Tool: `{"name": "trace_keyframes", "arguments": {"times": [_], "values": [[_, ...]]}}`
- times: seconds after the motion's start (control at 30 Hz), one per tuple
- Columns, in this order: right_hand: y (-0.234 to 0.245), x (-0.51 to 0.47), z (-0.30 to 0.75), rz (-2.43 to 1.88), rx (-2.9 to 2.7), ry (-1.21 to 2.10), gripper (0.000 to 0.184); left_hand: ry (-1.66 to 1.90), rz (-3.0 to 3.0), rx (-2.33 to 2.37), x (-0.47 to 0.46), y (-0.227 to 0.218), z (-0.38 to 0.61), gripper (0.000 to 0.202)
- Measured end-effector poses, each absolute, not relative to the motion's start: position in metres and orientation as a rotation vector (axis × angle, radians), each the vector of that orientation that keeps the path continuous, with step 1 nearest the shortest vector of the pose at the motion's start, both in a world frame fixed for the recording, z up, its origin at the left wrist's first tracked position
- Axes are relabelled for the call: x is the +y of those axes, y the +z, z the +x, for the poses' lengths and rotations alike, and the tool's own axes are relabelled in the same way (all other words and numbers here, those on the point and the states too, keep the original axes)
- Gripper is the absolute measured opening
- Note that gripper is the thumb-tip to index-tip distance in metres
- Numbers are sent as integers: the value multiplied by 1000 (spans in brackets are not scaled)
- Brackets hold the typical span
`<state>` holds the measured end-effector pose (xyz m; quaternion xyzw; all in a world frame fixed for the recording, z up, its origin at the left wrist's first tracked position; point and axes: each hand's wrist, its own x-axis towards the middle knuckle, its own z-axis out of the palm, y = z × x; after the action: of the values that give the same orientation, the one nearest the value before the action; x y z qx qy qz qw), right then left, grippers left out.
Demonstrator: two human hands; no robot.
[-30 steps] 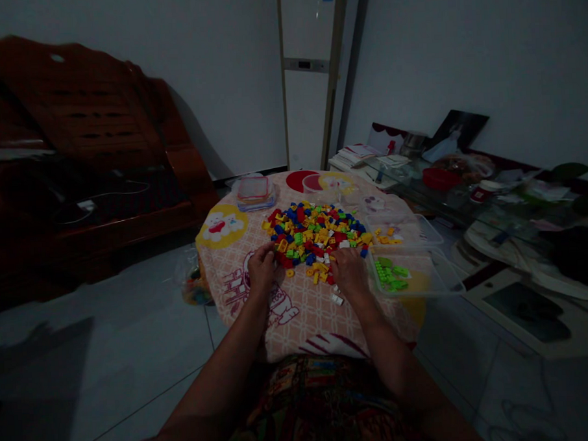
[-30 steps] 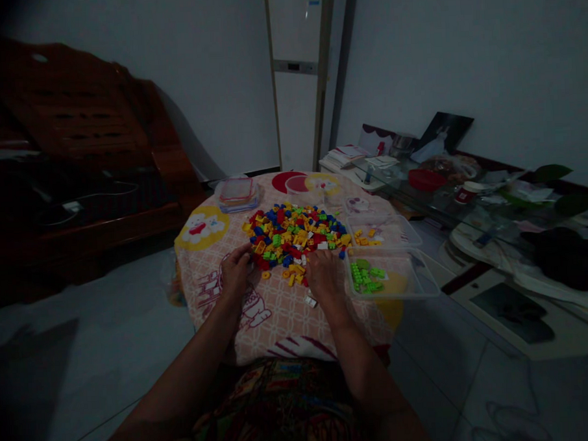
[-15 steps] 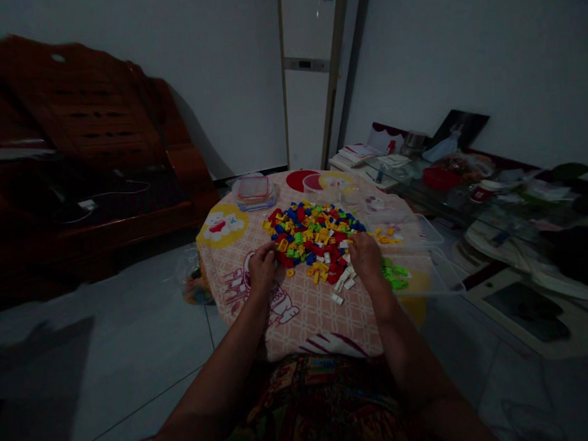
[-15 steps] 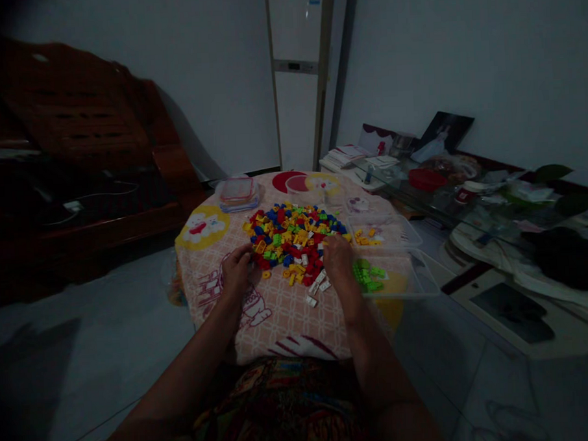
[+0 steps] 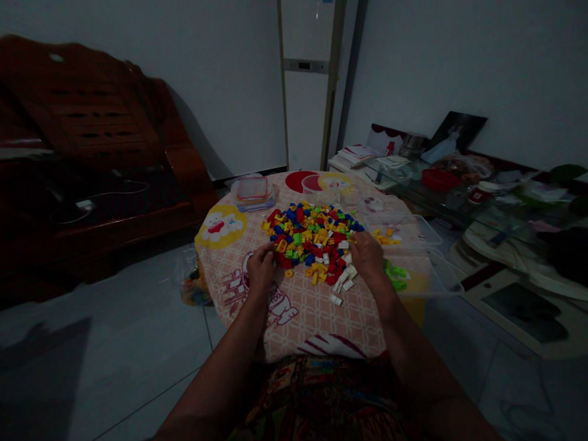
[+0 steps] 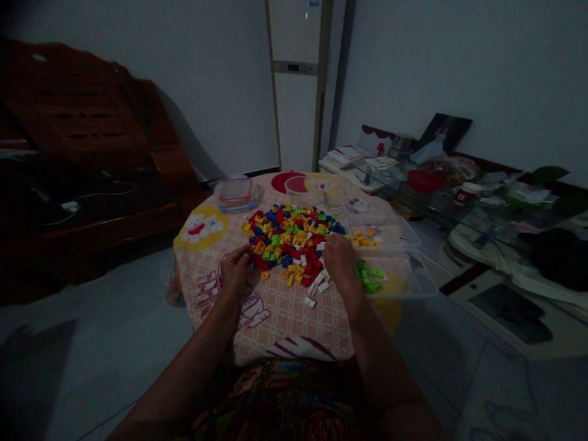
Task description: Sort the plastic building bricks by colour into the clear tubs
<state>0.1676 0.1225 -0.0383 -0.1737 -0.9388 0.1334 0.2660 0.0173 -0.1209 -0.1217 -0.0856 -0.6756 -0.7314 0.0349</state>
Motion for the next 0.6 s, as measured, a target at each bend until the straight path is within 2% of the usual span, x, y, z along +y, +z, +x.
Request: {"name": "trace_keyframes", "arguments": {"times": [0.13, 0.4, 0.6], "values": [[-43, 81, 165, -210, -2729, 437, 24, -2231, -280, -2073, -123, -117, 21, 36], [-23, 94, 175, -211, -2824, 447, 23, -2196, -97, -2071, -117, -104, 5, 37], [-29, 89, 176, -133, -2854, 554, 21, -2103, -115, -2137, -105, -91, -20, 40]]}}
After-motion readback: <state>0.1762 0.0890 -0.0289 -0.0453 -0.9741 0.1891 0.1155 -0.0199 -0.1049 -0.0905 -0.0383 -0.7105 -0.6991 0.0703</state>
